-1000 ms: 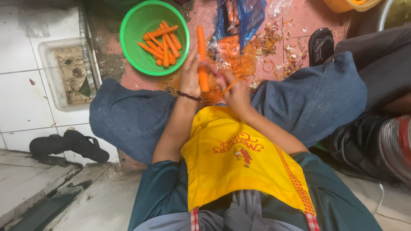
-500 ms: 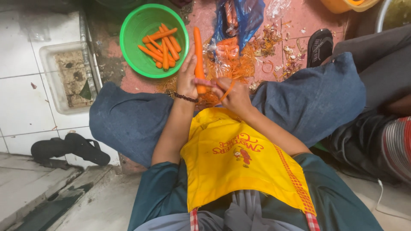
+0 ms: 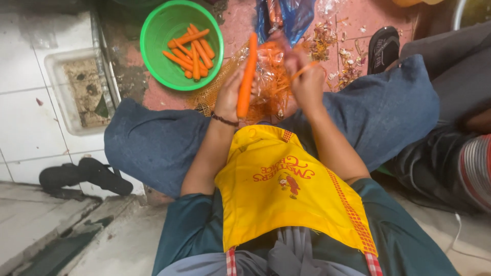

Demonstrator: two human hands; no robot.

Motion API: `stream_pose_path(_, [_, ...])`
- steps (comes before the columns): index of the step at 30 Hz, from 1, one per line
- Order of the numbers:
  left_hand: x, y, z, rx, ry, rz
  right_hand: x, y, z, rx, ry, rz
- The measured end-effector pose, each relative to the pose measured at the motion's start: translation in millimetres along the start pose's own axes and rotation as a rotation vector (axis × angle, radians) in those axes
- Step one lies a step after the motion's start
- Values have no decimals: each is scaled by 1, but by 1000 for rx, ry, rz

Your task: Peeling carrots using a manual vegetable peeler.

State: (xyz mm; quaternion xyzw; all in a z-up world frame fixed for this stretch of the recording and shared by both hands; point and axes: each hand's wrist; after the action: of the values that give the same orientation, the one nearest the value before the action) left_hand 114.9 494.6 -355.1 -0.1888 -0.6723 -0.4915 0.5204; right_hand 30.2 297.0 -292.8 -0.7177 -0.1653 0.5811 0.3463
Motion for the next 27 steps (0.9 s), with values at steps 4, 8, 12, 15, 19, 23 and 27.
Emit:
stream_pose_path(4, [-3,13,-6,95,182,2,6,-37,32,-218,-265,-212])
stream_pose_path(8, [-25,11,-4,200,139,-45,10,-58,47,-334,-351,-181])
stream_pose_path(12, [-23,10,-5,235,214,-47,11,-63,49,-373,-333,-122])
stream_pose_path(15, [-16,7,-2,238,193,-38,11,-61,44,-354,-293,-82])
stream_pose_path(19, [7,-4,5,164,124,-143,25,-24,26,-222,-165,44])
stream_pose_path(23, [18,-11,8,17,91,-235,0,-4,-7,-16,-46,99])
stream_pose_path(27, [12,-6,4,-70,39,-6,-5,5,-5,71,6,48])
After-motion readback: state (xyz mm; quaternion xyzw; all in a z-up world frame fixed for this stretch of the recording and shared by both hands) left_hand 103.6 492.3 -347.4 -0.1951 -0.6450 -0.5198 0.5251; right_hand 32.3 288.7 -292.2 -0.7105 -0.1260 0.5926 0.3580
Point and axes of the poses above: each hand's wrist, its own z-axis away from the middle knuckle, its own x-axis out of the palm, y = z × x, and after that the axes turned 14 degrees about -y, right-handed
